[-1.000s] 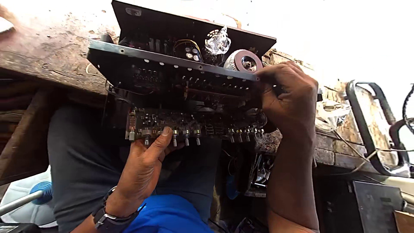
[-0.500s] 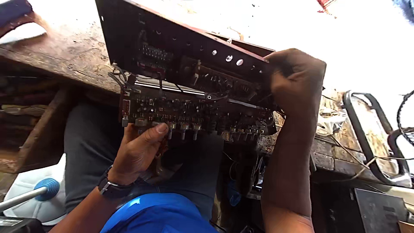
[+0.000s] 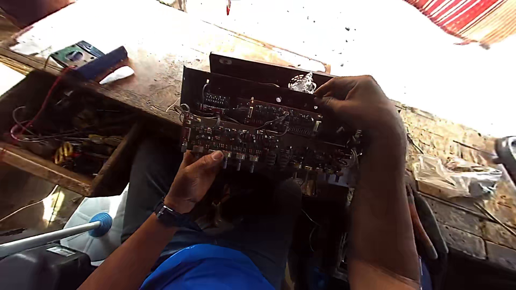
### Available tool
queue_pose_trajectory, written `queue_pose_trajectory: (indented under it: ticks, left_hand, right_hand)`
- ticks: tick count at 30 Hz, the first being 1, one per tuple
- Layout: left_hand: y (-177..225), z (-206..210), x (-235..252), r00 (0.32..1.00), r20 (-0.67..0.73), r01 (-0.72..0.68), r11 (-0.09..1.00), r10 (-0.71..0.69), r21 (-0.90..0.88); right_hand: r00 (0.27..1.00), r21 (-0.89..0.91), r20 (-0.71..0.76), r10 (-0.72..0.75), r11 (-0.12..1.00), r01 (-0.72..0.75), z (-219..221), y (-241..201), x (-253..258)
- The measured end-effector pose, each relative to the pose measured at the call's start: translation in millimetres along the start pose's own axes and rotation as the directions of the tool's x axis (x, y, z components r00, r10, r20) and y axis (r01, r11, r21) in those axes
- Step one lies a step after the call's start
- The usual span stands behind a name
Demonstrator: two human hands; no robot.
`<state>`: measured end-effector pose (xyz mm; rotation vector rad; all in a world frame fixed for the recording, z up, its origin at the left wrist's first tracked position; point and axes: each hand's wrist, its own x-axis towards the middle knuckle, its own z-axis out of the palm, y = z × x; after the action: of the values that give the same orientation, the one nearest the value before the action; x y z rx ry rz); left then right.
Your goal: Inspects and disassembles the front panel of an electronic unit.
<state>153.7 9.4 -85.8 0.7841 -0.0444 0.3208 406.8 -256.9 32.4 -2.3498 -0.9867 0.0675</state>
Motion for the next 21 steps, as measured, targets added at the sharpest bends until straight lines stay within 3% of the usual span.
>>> queue_pose_trajectory:
  ticks: [3,7,10,12,14,15,17,21]
  left_hand:
    - [0,2,-1,0.997,-0.069,0.021,1.0,-0.02,0.006]
    - [1,6,-2,0.998,-0.061,0.021,1.0,-0.022,-0.017]
    - [5,12,-2,0.997,-0.057,0.04,0.999,-0.042,-0.03]
    - [6,15,-2,0.998,-0.037,0.048,0.998,-0.049,-0.033]
    - [6,15,-3,0.998,-0.007,0.057,0.997,-0.057,-0.053]
    - [5,14,-4,0.998,0.006,0.06,0.996,-0.06,-0.067]
    - [3,12,-6,0.997,0.024,0.07,0.993,-0.068,-0.092]
    - [-2,1,-9,0.992,0.089,0.097,0.992,-0.089,-0.083]
  right_hand:
    - [0.997,-0.117,-0.047,-0.067,0.991,0.061,4,-5,-3]
    - [0.919,-0.276,-0.371,-0.137,0.961,0.032,12,-20,-47]
    - [0.757,-0.138,-0.65,-0.061,0.99,-0.038,30,-27,-104]
    - [0.588,0.012,-0.808,0.04,0.999,-0.051,54,-28,-133]
    - [0.451,0.092,-0.883,0.133,0.989,-0.112,78,-25,-155]
    - [0.423,0.105,-0.893,0.156,0.984,-0.141,88,-22,-165]
    - [0.445,0.131,-0.876,0.187,0.979,-0.154,106,-15,-182]
    - [0.601,0.131,-0.783,0.16,0.987,-0.092,124,-3,-201]
